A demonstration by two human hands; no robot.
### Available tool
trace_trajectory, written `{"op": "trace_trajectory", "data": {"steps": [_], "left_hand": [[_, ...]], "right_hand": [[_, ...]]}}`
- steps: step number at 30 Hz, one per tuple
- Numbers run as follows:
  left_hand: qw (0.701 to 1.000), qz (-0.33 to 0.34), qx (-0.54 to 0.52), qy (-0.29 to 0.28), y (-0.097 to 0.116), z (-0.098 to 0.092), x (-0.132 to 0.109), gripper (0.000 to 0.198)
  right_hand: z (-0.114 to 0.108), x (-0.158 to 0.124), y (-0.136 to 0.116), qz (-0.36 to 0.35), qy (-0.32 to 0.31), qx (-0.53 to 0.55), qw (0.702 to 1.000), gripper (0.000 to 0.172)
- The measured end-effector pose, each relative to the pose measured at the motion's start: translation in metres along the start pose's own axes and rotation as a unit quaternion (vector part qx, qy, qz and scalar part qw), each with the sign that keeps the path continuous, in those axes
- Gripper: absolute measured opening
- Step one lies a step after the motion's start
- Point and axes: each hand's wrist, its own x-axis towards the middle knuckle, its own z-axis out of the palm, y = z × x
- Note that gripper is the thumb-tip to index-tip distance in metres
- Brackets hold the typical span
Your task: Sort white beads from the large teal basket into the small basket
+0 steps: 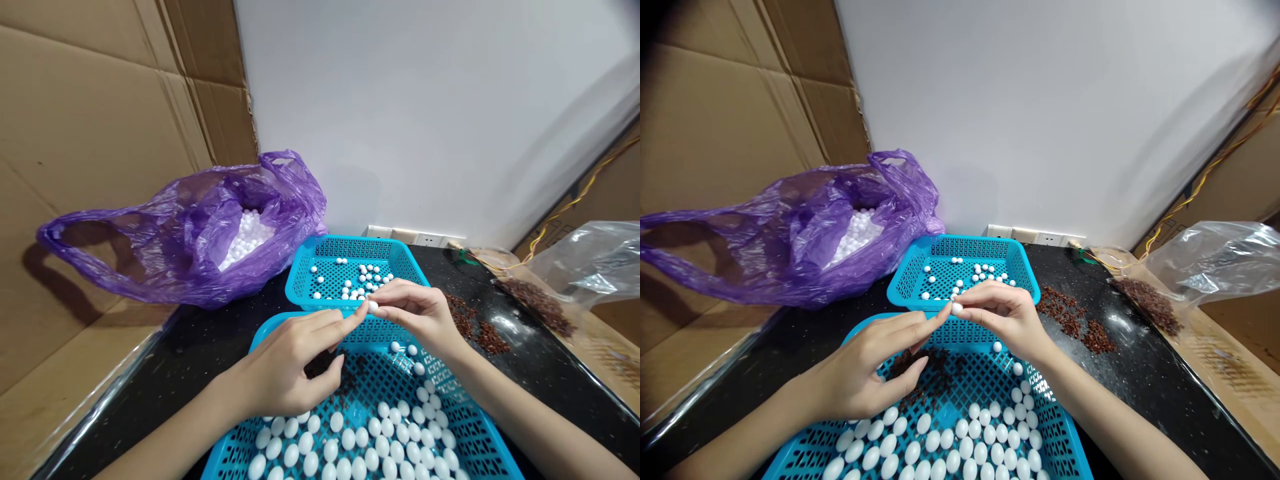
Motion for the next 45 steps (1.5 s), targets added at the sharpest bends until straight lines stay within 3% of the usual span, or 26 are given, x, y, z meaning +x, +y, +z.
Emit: {"op": "trace_trajectory", "data": {"steps": [8, 11, 17, 22, 26, 29, 31, 34, 38, 40, 42, 45], "left_hand": [[0.992, -0.014, 0.068, 0.102, -0.002, 0.003, -0.001, 0.051], [0.991, -0.035, 0.064, 0.109, -0.002, 0.002, 0.0, 0.039], [0.997, -0.064, 0.038, 0.006, -0.004, 0.006, -0.002, 0.02], [0.995, -0.076, 0.043, -0.055, -0.005, 0.006, -0.003, 0.02], [0.989, -0.099, 0.038, -0.1, -0.005, 0.006, -0.001, 0.022], [0.979, -0.124, 0.041, -0.156, -0.005, 0.007, 0.0, 0.02], [0.969, -0.142, 0.045, -0.197, -0.005, 0.007, -0.001, 0.017], [0.958, -0.161, 0.051, -0.232, -0.006, 0.008, -0.003, 0.012], [0.949, -0.183, 0.05, -0.25, -0.006, 0.008, -0.005, 0.008], [0.947, -0.189, 0.046, -0.256, -0.006, 0.008, -0.005, 0.007], [0.945, -0.192, 0.045, -0.26, -0.006, 0.007, -0.005, 0.007], [0.944, -0.193, 0.043, -0.263, -0.005, 0.007, -0.004, 0.006]], "right_hand": [[0.004, 0.0, -0.002, 0.038, 0.008, 0.047, 0.998, 0.021], [0.003, 0.0, 0.0, 0.054, 0.037, 0.019, 0.998, 0.017], [-0.004, 0.005, 0.008, 0.119, 0.157, -0.119, 0.973, 0.015], [-0.011, 0.005, 0.015, 0.135, 0.174, -0.148, 0.964, 0.022], [-0.012, 0.005, 0.018, 0.146, 0.166, -0.145, 0.965, 0.033], [-0.008, 0.004, 0.012, 0.125, 0.129, -0.16, 0.971, 0.016], [-0.002, 0.0, 0.007, 0.113, 0.055, -0.214, 0.969, 0.005], [0.007, -0.007, -0.001, 0.088, -0.074, -0.377, 0.919, 0.002], [0.013, -0.017, -0.003, 0.05, -0.193, -0.602, 0.773, 0.016], [0.014, -0.02, -0.002, 0.063, -0.23, -0.653, 0.719, 0.021], [0.014, -0.022, -0.001, 0.082, -0.252, -0.669, 0.694, 0.02], [0.014, -0.025, -0.002, 0.093, -0.28, -0.668, 0.683, 0.014]]}}
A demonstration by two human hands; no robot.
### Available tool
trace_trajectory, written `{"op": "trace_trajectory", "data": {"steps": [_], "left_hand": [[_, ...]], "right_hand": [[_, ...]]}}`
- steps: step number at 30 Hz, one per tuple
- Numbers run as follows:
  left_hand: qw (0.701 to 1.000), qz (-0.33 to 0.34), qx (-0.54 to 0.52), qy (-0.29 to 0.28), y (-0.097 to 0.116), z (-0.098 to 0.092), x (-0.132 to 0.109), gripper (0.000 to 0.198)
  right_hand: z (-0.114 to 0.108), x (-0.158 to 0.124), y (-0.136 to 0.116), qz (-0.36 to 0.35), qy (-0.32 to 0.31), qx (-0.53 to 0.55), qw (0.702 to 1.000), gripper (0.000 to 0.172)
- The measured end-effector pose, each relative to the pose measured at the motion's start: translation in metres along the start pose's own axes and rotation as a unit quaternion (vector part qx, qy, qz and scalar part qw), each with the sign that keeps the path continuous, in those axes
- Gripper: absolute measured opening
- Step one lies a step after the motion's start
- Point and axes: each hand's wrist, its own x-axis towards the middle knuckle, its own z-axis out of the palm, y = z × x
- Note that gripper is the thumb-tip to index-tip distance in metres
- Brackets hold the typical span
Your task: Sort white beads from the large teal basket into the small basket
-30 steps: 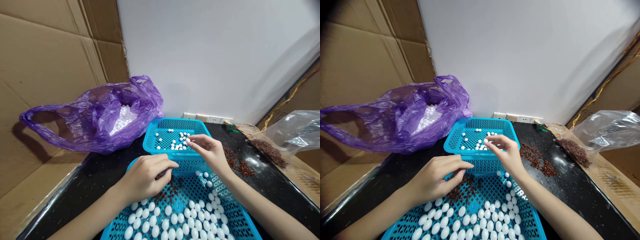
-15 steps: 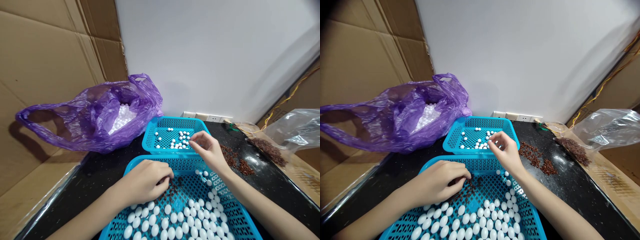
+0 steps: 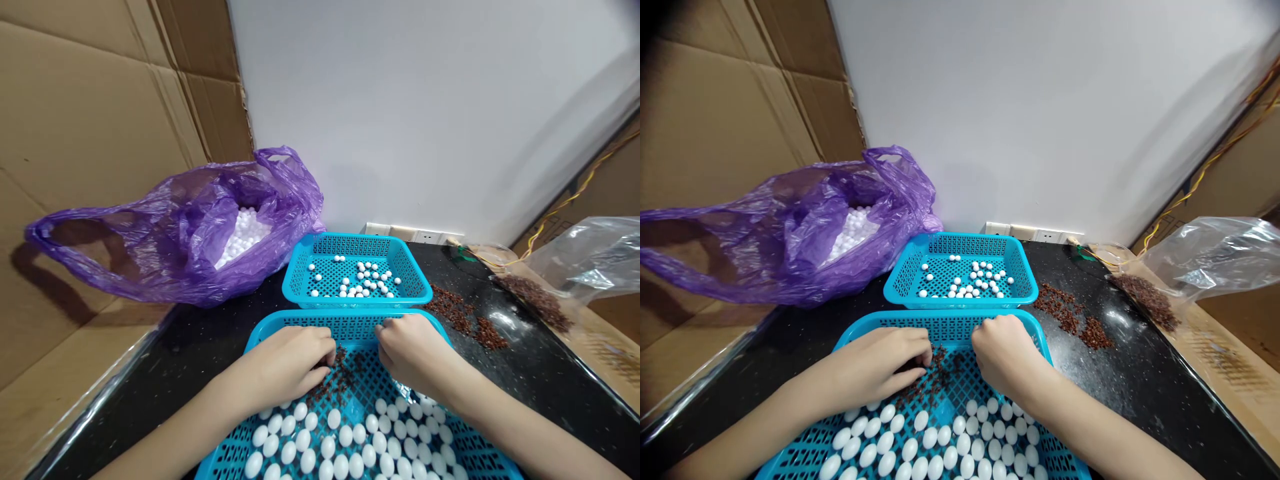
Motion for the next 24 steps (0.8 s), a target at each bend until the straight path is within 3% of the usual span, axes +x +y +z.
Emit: {"op": "trace_trajectory", "data": {"steps": [2, 7, 14, 24], "left_hand": [[1.0, 0.008, -0.001, 0.005, 0.0, 0.0, 0.0, 0.005], [0.999, 0.036, 0.015, 0.028, -0.005, 0.003, 0.001, 0.007], [0.998, 0.034, 0.051, 0.015, -0.004, 0.004, 0.0, 0.002], [0.994, 0.07, 0.07, 0.042, -0.005, 0.005, 0.004, 0.009]], "right_hand": [[0.0, -0.002, -0.002, -0.017, -0.011, 0.0, 1.0, 0.013], [0.003, -0.005, -0.008, -0.07, -0.009, -0.003, 0.997, 0.029], [0.0, -0.001, -0.006, -0.184, 0.021, 0.07, 0.98, 0.018], [-0.009, 0.006, -0.002, -0.221, 0.021, 0.168, 0.96, 0.017]]}}
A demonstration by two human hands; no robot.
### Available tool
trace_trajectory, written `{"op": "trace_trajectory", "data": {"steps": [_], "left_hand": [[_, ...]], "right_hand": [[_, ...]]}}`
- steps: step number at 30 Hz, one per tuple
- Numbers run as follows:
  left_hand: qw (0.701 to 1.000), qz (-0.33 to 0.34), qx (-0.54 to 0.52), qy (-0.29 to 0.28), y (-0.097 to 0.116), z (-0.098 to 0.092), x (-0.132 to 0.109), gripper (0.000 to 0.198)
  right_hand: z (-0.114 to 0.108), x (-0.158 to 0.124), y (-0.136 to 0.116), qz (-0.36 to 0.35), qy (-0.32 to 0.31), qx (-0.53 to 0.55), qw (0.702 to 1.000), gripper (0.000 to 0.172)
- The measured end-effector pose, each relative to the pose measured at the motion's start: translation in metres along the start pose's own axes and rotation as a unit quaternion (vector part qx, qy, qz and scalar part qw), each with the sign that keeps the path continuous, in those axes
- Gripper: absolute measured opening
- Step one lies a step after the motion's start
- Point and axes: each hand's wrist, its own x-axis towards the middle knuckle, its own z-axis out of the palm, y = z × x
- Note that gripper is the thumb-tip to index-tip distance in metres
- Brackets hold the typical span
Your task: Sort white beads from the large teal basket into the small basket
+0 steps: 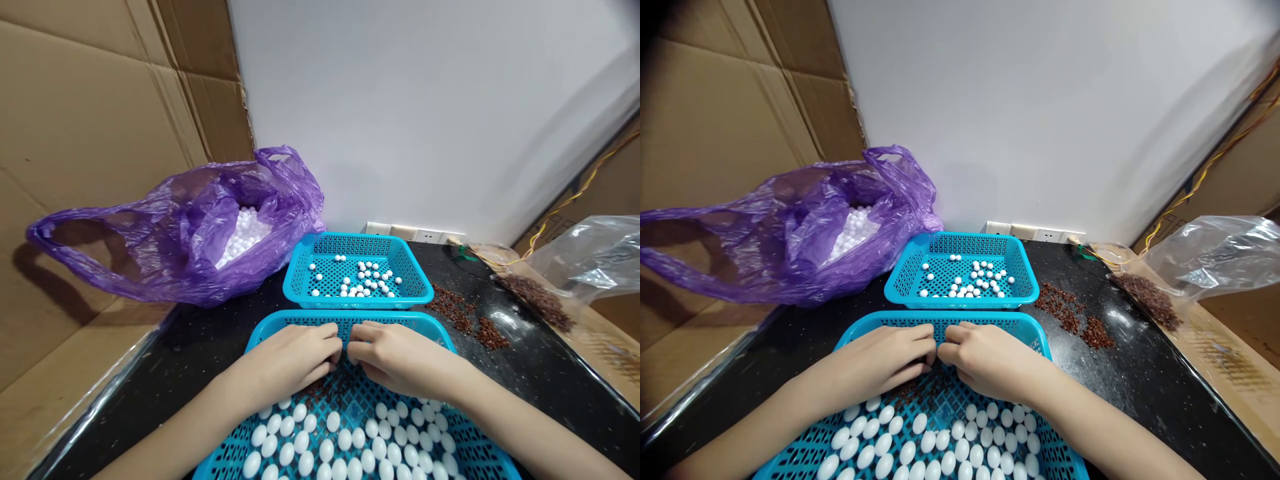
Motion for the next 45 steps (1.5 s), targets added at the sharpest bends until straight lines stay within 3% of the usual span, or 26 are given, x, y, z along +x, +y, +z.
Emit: {"op": "trace_trajectory", "data": {"steps": [10, 20, 27, 34, 41, 45], "left_hand": [[0.999, -0.006, 0.001, -0.035, -0.001, 0.0, -0.002, 0.01], [0.998, -0.028, -0.04, -0.026, 0.005, -0.006, -0.003, 0.008], [0.995, -0.03, -0.095, -0.015, 0.004, -0.003, -0.004, 0.011], [0.995, -0.032, -0.092, -0.033, 0.001, -0.002, -0.005, 0.016], [0.99, 0.09, -0.076, 0.08, -0.002, -0.003, -0.001, 0.025], [0.969, 0.154, -0.087, 0.171, -0.006, -0.005, 0.0, 0.026]], "right_hand": [[0.0, -0.001, 0.002, 0.024, -0.022, 0.026, 0.999, 0.023], [-0.001, 0.0, 0.001, 0.022, -0.011, 0.055, 0.998, 0.026], [-0.008, 0.0, 0.001, -0.006, 0.028, 0.138, 0.99, 0.026], [-0.007, -0.001, 0.004, 0.004, 0.125, 0.18, 0.976, 0.022], [-0.008, 0.001, 0.006, 0.041, 0.262, 0.27, 0.926, 0.01], [-0.007, 0.004, 0.012, 0.074, 0.266, 0.384, 0.881, 0.009]]}}
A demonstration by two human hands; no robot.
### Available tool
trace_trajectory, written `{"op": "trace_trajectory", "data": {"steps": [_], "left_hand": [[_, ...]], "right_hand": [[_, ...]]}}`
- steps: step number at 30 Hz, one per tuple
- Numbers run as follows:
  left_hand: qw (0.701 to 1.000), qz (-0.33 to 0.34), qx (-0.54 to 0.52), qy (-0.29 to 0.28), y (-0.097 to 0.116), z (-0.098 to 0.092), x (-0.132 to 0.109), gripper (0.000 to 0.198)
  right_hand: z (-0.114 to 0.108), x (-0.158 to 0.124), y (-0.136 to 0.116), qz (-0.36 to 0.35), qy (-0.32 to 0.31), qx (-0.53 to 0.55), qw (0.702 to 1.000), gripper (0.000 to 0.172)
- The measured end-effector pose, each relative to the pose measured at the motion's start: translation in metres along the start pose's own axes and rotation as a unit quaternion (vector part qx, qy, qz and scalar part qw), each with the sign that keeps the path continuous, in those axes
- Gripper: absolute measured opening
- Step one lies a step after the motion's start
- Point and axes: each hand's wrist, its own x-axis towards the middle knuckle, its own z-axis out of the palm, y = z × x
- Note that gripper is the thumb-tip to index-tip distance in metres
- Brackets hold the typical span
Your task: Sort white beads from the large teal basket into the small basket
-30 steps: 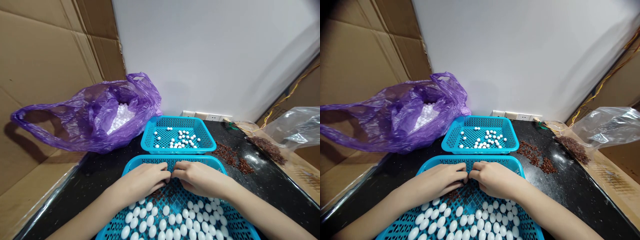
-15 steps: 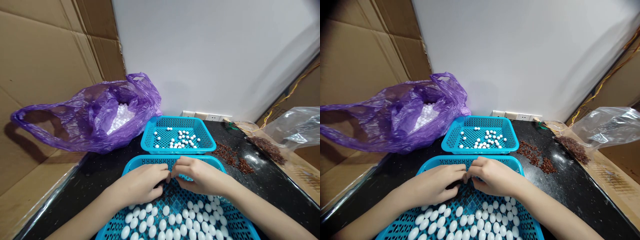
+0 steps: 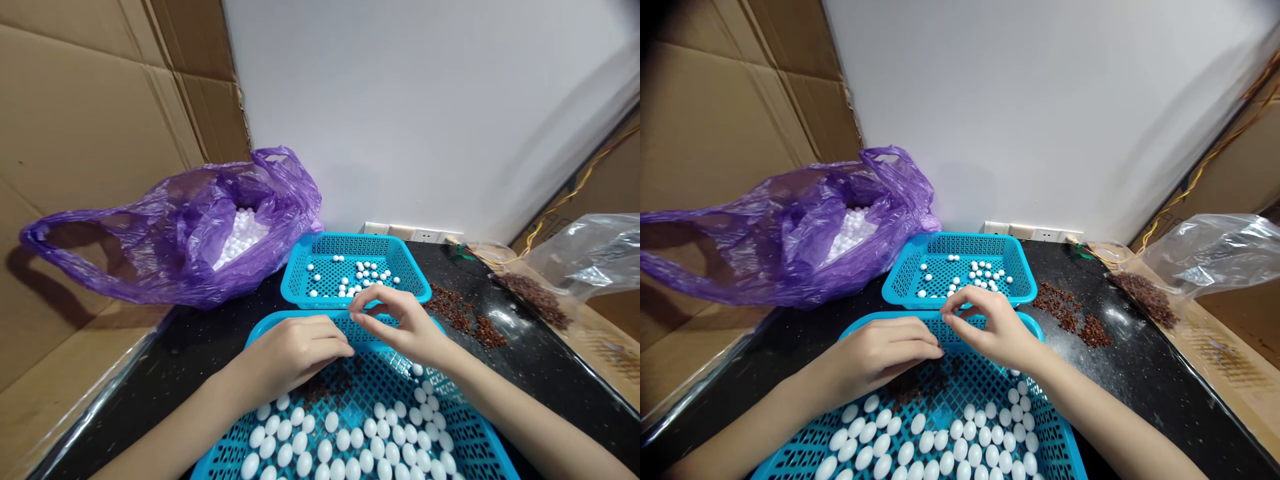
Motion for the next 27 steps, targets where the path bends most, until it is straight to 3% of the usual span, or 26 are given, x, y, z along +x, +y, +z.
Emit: {"op": "trace_trajectory", "data": {"steps": [3, 7, 17, 27], "left_hand": [[0.999, 0.01, -0.011, 0.05, 0.001, -0.0019, -0.0005, 0.021], [0.997, -0.015, -0.027, 0.078, 0.0041, -0.0029, -0.0012, 0.016], [0.993, -0.054, -0.064, 0.085, 0.0042, -0.0033, -0.0008, 0.01], [0.991, -0.016, -0.059, 0.122, 0.0053, -0.002, 0.0014, 0.01]], "right_hand": [[-0.002, 0.0017, 0.0045, 0.025, -0.005, 0.086, 0.996, 0.011], [-0.0028, 0.0015, 0.0045, 0.034, -0.017, 0.153, 0.987, 0.012], [-0.0016, 0.0011, 0.0031, 0.036, -0.031, 0.19, 0.981, 0.011], [-0.0032, 0.0021, 0.0022, 0.025, -0.048, 0.21, 0.976, 0.009]]}}
